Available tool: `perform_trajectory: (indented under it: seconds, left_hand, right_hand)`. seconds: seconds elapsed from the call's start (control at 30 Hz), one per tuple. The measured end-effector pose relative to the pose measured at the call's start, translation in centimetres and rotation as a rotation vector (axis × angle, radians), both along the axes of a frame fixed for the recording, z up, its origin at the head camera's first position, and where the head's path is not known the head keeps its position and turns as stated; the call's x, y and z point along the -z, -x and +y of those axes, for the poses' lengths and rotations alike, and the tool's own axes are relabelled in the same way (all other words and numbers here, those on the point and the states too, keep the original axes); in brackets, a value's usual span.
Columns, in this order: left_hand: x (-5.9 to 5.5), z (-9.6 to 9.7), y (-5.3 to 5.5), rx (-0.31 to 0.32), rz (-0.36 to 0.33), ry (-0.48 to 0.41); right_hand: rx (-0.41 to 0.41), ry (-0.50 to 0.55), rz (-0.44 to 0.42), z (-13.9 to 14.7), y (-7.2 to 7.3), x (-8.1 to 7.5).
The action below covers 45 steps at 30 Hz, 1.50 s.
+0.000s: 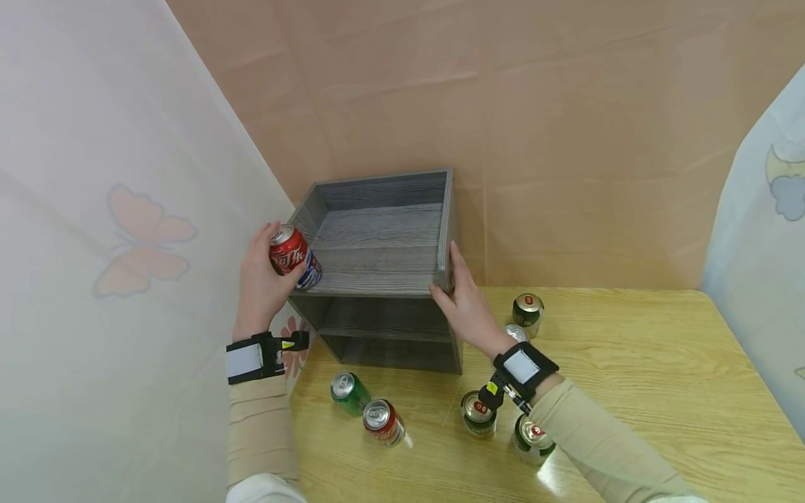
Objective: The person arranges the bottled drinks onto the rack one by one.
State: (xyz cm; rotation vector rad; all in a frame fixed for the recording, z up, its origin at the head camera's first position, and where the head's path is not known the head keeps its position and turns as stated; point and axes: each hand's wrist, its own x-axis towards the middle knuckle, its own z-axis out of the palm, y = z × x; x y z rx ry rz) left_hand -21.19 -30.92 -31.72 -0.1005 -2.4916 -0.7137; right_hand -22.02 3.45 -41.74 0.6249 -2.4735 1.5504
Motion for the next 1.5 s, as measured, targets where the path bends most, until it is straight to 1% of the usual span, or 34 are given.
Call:
perform_trajectory:
  seconds: [0.2,0.27,0.43,0.5,0.7,0.83,0.93,1.0,1.1,1.2,1.3,1.37,1.43,1.5]
  left_hand:
    - [0.2,0.0,-0.4,0.014,0.038,-0.031]
    - [0.3,0.0,-0.7,0.016,0.064,-0.042]
    - [0.6,0.0,-1.2,0.029,0.159,-0.057]
    - [0.6,0.1,-1.5,0.034,0.184,-0.058]
    - [1.0,0.3,-2.3,0.028,0.204,-0.064]
    - [1.7,0.2,-3.0,0.011,0.202,-0.114]
    - [2.5,0.0,-3.5,-0.025,0.192,-0.172]
    - [3.1,-0.1,-3.9,-0.059,0.182,-0.215]
    - [4.1,-0.2,-4.4,-0.117,0.159,-0.276]
    - [5.2,-0.4,-4.8,-0.161,0.133,-0.345]
    - [6.5,-0.7,-4.9,-0.181,0.095,-0.404]
    - [7.4,-1.0,-5.1,-0.185,0.044,-0.429]
    - [8.4,-1.3,-5.2,-0.177,-0.025,-0.43]
    - [9.4,-1.5,-5.3,-0.166,-0.132,-0.415]
  right_hand:
    - [-0.003,0.003,0.003,0.0,0.0,0.0]
    - [-0.002,0.006,0.002,0.0,0.0,-0.1]
    - [-0.001,0.008,0.006,0.1,0.0,-0.1]
    - [-0.003,0.007,0.006,0.1,0.0,-0.1]
    - [0.0,0.004,0.0,0.1,-0.1,-0.2]
    - [0.002,0.004,0.005,0.0,-0.2,-0.2]
    - [-0.001,0.009,0.0,0.0,-0.3,-0.2]
    - [-0.003,0.012,-0.006,0.0,-0.4,-0.2]
    - [-0.007,0.014,-0.012,0.0,-0.4,-0.1]
    - [-0.007,0.007,-0.009,0.1,-0.4,-0.1]
    - [-0.008,0.005,-0.005,0.1,-0.4,0.0]
    - [-0.009,0.005,-0.006,0.1,-0.4,0.0]
    - [-0.01,0.007,-0.004,0.2,-0.4,0.1]
    - [-0.008,0.005,-0.005,0.1,-0.3,0.1]
